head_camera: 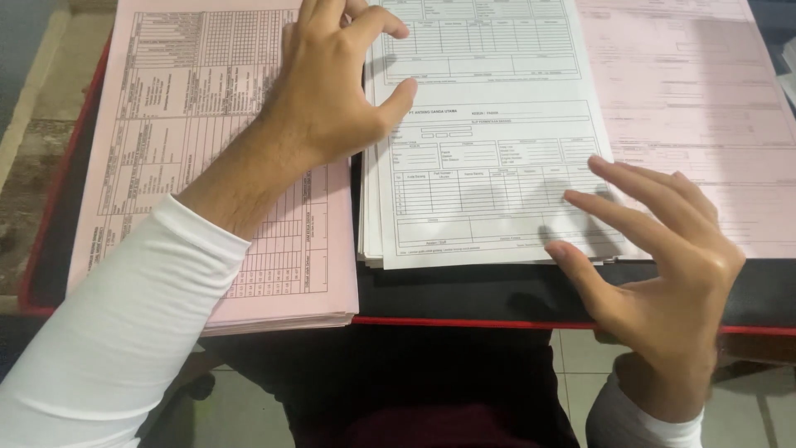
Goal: Sorting and organizing various printed forms and documents on a desk
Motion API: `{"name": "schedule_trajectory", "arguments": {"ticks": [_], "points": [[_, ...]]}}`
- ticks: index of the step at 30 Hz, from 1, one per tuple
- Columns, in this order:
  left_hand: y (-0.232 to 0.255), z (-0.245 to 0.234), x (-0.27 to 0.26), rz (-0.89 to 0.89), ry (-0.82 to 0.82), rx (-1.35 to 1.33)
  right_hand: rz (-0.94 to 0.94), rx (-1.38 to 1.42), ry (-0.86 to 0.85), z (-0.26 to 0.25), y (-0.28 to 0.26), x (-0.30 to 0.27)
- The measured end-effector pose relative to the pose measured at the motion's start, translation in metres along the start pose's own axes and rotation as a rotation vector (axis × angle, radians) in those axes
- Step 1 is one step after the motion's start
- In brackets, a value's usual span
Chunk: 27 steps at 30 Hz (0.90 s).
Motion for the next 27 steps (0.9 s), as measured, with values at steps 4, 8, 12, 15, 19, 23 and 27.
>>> {"name": "schedule_trajectory", "arguments": {"ticks": [4, 8, 12, 15, 19, 23, 27], "points": [[-0.005, 0.012, 0.0, -0.057, -0.123, 0.112, 0.085, -0.005, -0.071, 0.006, 0.014, -0.003], [-0.005, 0.019, -0.001, -0.111, -0.245, 0.064, 0.141, -0.023, -0.147, 0.016, 0.017, -0.005], [-0.004, 0.024, -0.002, -0.127, -0.322, -0.015, 0.119, -0.045, -0.132, 0.017, 0.018, -0.006], [-0.004, 0.027, -0.003, -0.12, -0.325, -0.031, 0.069, -0.019, -0.099, 0.016, 0.017, -0.005], [-0.003, 0.025, -0.002, -0.131, -0.347, -0.037, 0.082, -0.007, -0.094, 0.015, 0.016, -0.005], [0.0, 0.025, -0.002, -0.158, -0.437, -0.045, 0.113, -0.052, -0.105, 0.015, 0.017, -0.006], [0.0, 0.03, -0.004, -0.111, -0.475, -0.079, 0.136, -0.076, -0.101, 0.016, 0.017, -0.006]]}}
Point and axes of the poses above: each hand's wrist, its own x-axis towards the middle knuckle, its own z-axis out of the palm, y = z × x, the point moved 8 cm from there along x, towards the middle knuckle, and after that the axes turned 5 degrees about x, right-handed, at the moved point
